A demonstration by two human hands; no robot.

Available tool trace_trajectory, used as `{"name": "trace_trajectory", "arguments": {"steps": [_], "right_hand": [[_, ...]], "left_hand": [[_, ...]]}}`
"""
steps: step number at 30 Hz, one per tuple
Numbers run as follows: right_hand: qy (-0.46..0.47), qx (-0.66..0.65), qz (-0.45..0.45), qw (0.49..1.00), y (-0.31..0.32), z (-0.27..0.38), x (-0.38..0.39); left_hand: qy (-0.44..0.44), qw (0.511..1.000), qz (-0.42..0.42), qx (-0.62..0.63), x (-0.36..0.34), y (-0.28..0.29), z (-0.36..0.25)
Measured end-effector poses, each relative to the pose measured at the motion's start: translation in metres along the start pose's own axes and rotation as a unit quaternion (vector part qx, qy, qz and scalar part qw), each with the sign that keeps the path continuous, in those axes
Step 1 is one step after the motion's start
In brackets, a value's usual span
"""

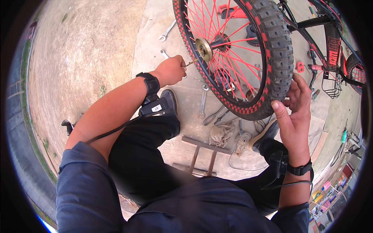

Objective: The person works on a bicycle wheel, using a wrench to tighten the axle nut and a screwdriver to adjust the hub. They rotate the wheel to check alignment and continue tightening components.

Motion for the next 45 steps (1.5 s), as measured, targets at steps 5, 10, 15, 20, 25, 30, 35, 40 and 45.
{"name": "trace_trajectory", "arguments": {"steps": [5,10,15,20,25,30,35,40,45], "right_hand": [[0.002,0.013,0.002,1.000,0.002,0.000,0.000],[0.003,0.005,-0.002,1.000,0.000,0.003,-0.001],[-0.004,0.008,-0.009,1.000,0.000,0.001,-0.001],[-0.001,0.007,-0.007,1.000,0.001,0.001,0.000],[0.003,0.001,0.007,1.000,0.006,0.001,-0.002],[0.025,0.010,-0.019,0.999,0.029,0.004,-0.007],[0.034,-0.008,-0.099,0.994,0.077,0.000,-0.012],[0.030,-0.029,-0.179,0.983,0.125,0.004,0.008],[0.047,0.018,-0.192,0.980,0.162,0.011,0.036]], "left_hand": [[-0.052,0.992,-0.026,-0.115,0.011,0.018,-0.003],[-0.090,0.987,-0.110,-0.079,0.009,0.074,-0.007],[-0.069,0.991,-0.114,-0.031,0.017,0.121,-0.006],[0.007,0.997,-0.055,0.050,0.028,0.117,0.027],[0.046,0.996,-0.019,0.079,0.042,0.112,0.037],[0.032,0.998,0.020,0.042,0.062,0.119,0.007],[0.007,0.987,0.138,-0.082,0.106,0.103,-0.035],[-0.091,0.948,0.257,-0.164,0.150,0.047,-0.069],[-0.017,0.942,0.334,-0.017,0.179,-0.064,-0.090]]}}
Point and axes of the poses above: each hand's wrist, its own x-axis away from the middle knuckle, its own y-axis out of the back of the hand, z = x × y, the point moved 1 cm from there along -x, towards the middle knuckle, and after that the axes turned 7 degrees about -z, right-handed, at the moved point
